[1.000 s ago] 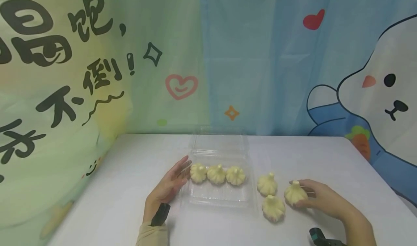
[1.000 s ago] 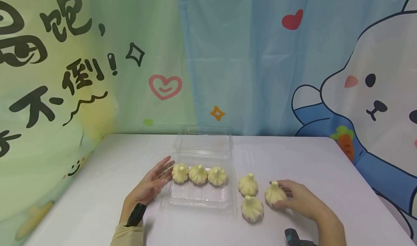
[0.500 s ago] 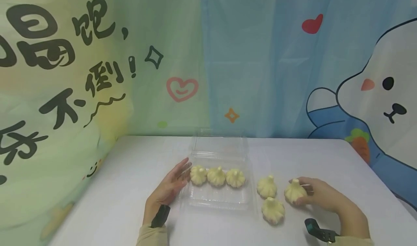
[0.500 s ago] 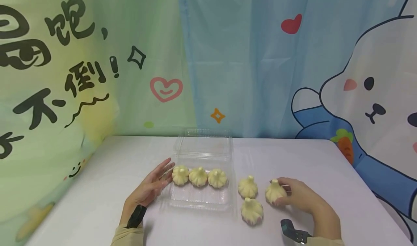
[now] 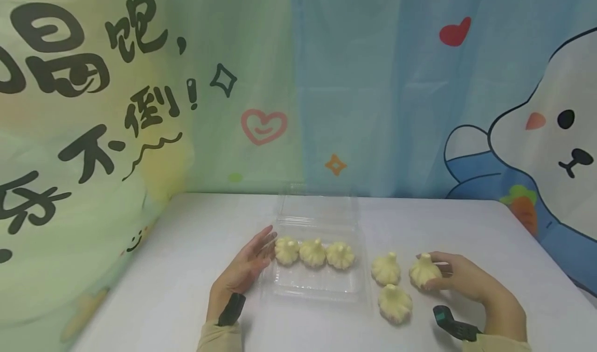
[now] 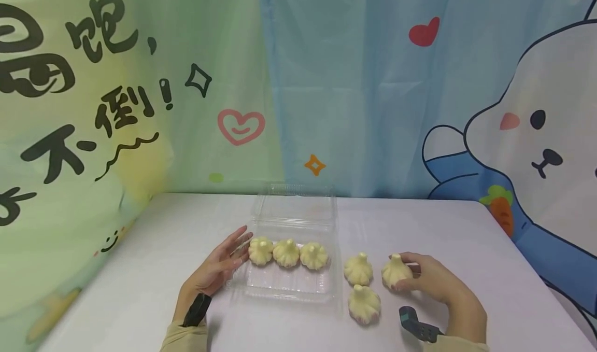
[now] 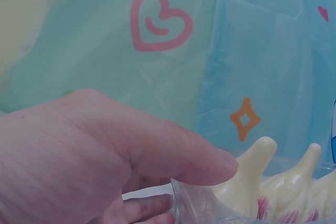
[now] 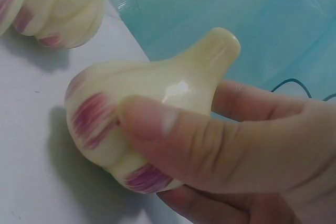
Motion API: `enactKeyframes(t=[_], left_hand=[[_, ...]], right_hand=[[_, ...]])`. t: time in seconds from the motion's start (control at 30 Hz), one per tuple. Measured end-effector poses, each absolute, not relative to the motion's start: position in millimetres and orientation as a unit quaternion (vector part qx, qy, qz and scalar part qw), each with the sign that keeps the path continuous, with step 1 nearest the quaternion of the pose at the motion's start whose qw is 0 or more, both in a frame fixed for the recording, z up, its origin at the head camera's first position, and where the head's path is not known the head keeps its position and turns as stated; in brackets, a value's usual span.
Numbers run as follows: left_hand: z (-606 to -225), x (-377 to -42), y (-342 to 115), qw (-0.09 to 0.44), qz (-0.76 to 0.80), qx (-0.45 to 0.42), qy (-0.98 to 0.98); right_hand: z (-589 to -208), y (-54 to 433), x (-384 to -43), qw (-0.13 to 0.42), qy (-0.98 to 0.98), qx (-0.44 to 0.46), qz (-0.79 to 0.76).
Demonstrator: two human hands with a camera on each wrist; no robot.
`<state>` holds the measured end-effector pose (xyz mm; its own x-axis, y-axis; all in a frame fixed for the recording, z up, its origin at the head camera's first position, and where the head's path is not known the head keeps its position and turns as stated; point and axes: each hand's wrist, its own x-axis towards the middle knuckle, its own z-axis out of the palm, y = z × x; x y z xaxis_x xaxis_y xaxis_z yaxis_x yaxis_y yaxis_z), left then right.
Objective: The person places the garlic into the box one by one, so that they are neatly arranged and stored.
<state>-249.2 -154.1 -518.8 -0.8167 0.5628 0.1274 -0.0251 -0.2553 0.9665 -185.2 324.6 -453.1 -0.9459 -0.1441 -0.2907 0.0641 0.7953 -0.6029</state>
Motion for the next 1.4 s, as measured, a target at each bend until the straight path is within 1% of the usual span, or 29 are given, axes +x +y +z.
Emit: enactKeyframes(t=[0.2,0.37,0.57,0.9,1.13,1.4], left_hand=[[-517.6,-250.9,-151.1,0.190,0.760,0.236,0.575],[-520.7,-250.4,-151.0,0.200,0.754,0.241,0.577],[-522.1,-247.7,-153.5,0.207,0.749,0.230,0.586],[-523.8,-245.0,-154.2,0.202,0.749,0.220,0.591],[-519.9,-245.1,-152.9,0.199,0.747,0.209,0.599],[-516.5,-248.6,-153.7,0.196,0.743,0.211,0.604]], right_hand=[[-452.7,330.3,-187.6,0.169,0.932,-0.030,-0.320],[-457.5,334.5,-185.9,0.170,0.925,-0.032,-0.340],[-461.2,334.0,-186.9,0.179,0.922,-0.021,-0.341],[-458.1,331.0,-192.0,0.179,0.926,-0.038,-0.330],[-457.7,327.4,-195.3,0.182,0.937,-0.011,-0.297],[-452.3,324.0,-198.2,0.169,0.945,-0.008,-0.281]])
